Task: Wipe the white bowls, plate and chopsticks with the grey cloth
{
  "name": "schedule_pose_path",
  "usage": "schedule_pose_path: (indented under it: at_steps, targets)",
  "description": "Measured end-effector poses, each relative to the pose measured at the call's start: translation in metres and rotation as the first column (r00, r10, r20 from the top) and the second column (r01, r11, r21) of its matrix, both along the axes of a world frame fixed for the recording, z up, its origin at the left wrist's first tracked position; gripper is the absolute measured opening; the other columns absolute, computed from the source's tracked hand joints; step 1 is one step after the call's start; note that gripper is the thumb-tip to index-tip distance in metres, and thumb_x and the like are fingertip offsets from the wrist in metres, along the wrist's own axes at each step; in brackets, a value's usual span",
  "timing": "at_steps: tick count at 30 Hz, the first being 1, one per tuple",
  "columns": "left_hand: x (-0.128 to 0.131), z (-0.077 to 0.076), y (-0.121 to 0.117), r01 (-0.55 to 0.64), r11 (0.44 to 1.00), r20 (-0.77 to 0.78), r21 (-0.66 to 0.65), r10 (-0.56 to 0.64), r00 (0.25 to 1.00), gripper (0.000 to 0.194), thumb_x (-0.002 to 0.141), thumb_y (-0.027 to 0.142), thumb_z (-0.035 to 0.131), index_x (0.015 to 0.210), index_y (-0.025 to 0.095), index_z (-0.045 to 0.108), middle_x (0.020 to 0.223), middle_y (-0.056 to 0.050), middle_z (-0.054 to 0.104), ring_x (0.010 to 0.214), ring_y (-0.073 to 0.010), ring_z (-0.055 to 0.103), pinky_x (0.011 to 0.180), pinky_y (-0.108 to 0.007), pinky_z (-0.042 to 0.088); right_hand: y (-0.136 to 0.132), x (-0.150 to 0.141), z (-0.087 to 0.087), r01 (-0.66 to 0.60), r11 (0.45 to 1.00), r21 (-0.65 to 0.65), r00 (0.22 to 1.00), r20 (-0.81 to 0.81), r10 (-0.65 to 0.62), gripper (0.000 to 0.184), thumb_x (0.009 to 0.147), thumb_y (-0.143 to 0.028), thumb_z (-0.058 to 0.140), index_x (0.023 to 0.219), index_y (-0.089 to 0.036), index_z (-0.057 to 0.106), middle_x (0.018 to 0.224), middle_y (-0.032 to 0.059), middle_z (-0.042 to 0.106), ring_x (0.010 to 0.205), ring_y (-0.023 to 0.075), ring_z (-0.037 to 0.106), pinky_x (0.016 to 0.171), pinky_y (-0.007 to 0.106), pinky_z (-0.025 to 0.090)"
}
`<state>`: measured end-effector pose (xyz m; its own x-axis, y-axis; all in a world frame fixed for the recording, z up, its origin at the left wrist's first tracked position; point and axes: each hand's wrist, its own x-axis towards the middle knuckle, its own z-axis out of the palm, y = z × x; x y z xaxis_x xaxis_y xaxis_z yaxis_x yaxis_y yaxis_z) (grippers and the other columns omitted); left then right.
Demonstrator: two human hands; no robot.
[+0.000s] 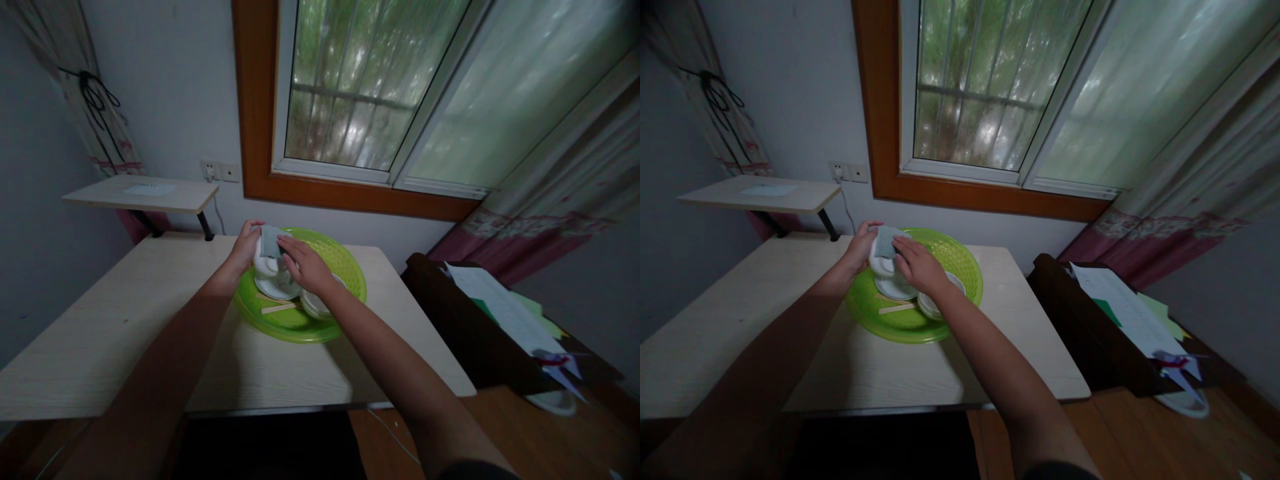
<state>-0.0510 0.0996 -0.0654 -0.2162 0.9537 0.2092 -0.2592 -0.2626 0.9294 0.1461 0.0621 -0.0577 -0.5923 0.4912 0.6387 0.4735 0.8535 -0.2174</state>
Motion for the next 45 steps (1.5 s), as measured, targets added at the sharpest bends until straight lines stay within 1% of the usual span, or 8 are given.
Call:
schedule_pose_path:
  at_steps: [4,8,12,15,23,31,37,45]
  targets:
    - [-0.001,0.002,-0.001,-0.034,0.999,0.022,0.008,0.034,0.999,0.027,0.083,0.028,0.058,0.108,0.022,0.05,0.083,-0.001,0.064,0.067,-0.0148,0.06,0.058,-0.025,0.046,0.008,0.005,-0.004,0.058,0.991,-0.118,0.991,-0.117,-0.072,0.038,0.101,-0.026,0.044,0.135,-0.02,0.059,0.14,0.0111,0.061,0.131,0.0204,0.055,0.113,0.042,0.043]
    - [-0.005,0.001,0.001,-0.084,0.996,0.036,0.003,0.084,0.996,0.025,0.086,0.027,0.055,0.109,0.022,0.05,0.081,-0.001,0.064,0.066,-0.0143,0.06,0.056,-0.023,0.045,0.016,0.009,-0.009,0.096,0.97,-0.223,0.976,-0.169,-0.135,0.031,0.092,-0.019,0.054,0.121,-0.018,0.063,0.124,0.0128,0.065,0.112,0.0198,0.062,0.09,0.034,0.056]
    - [-0.007,0.0,0.003,-0.099,0.995,0.042,0.015,0.098,0.994,0.026,0.085,0.028,0.056,0.11,0.022,0.051,0.081,0.0,0.064,0.066,-0.0139,0.06,0.057,-0.023,0.044,0.023,0.011,-0.014,0.15,0.944,-0.295,0.979,-0.086,-0.182,0.009,0.086,-0.016,0.062,0.094,-0.016,0.067,0.094,0.0059,0.067,0.086,0.0164,0.063,0.081,0.031,0.052]
    - [-0.008,0.0,0.005,-0.12,0.993,0.062,0.021,0.119,0.991,0.026,0.085,0.028,0.056,0.109,0.022,0.052,0.08,0.0,0.063,0.066,-0.0134,0.059,0.056,-0.023,0.043,0.022,0.011,-0.014,0.129,0.941,-0.313,0.99,-0.006,-0.138,0.001,0.084,-0.015,0.066,0.084,-0.016,0.066,0.083,0.0025,0.066,0.079,0.0151,0.06,0.078,0.028,0.047]
    - [-0.007,-0.001,0.007,-0.14,0.99,0.058,-0.002,0.14,0.988,0.025,0.085,0.029,0.057,0.108,0.021,0.051,0.08,0.001,0.061,0.061,-0.0114,0.056,0.052,-0.021,0.04,0.007,0.007,-0.004,0.114,0.96,-0.255,0.988,0.13,-0.082,0.005,0.085,-0.017,0.065,0.09,-0.017,0.068,0.089,0.0034,0.069,0.078,0.0147,0.06,0.073,0.024,0.041]
    - [-0.002,-0.001,0.005,-0.105,0.994,0.005,-0.034,0.106,0.994,0.033,0.086,0.031,0.058,0.115,0.023,0.046,0.087,-0.003,0.066,0.066,-0.0146,0.061,0.057,-0.024,0.046,-0.008,-0.001,0.002,0.12,0.981,-0.153,0.936,0.348,-0.061,0.016,0.094,-0.028,0.059,0.103,-0.021,0.07,0.092,0.0047,0.074,0.079,0.0168,0.064,0.069,0.025,0.039]
    - [0.001,-0.006,0.004,-0.03,0.999,-0.102,-0.036,0.026,0.994,0.031,0.087,0.032,0.059,0.114,0.023,0.048,0.089,-0.005,0.067,0.067,-0.0151,0.061,0.059,-0.024,0.047,-0.01,-0.003,0.003,0.144,0.984,-0.106,0.902,0.423,-0.086,0.019,0.095,-0.029,0.057,0.105,-0.022,0.07,0.095,0.0067,0.075,0.08,0.0181,0.066,0.068,0.025,0.039]
    - [0.0,-0.006,0.003,-0.034,0.998,-0.122,-0.048,0.028,0.992,0.032,0.086,0.03,0.061,0.115,0.023,0.05,0.086,-0.004,0.066,0.063,-0.0147,0.059,0.056,-0.024,0.045,-0.01,-0.001,0.001,0.136,0.983,-0.125,0.909,0.411,-0.073,0.035,0.098,-0.034,0.054,0.131,-0.026,0.061,0.103,0.0064,0.076,0.083,0.0188,0.07,0.071,0.026,0.044]
